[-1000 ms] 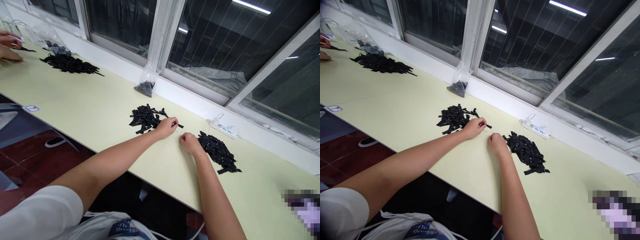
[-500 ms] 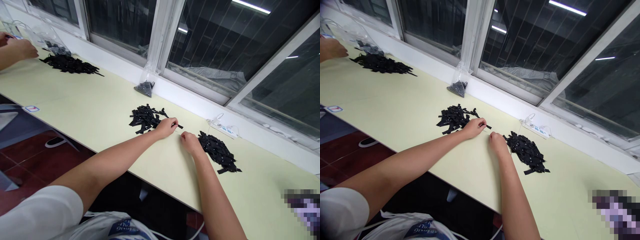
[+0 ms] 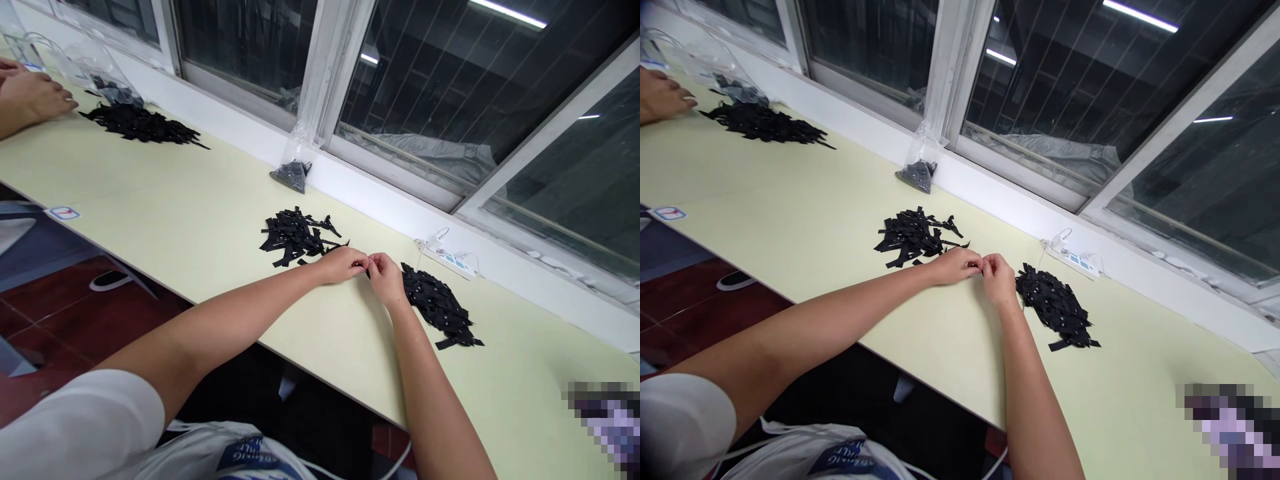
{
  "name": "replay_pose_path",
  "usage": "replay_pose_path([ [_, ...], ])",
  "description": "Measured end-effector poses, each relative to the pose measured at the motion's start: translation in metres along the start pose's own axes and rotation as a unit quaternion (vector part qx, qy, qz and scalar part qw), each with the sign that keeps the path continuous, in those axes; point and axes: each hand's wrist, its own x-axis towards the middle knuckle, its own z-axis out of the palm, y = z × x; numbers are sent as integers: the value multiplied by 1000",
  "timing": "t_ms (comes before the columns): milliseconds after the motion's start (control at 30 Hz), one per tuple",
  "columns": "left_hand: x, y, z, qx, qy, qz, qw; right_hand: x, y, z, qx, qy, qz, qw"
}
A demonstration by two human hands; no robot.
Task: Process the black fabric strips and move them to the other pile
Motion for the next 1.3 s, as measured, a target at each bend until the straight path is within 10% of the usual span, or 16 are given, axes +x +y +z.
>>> replay_pose_path([
  [1300,2,-3,-1,49,90,-34,994,1,0,-1,292,-27,99,951],
])
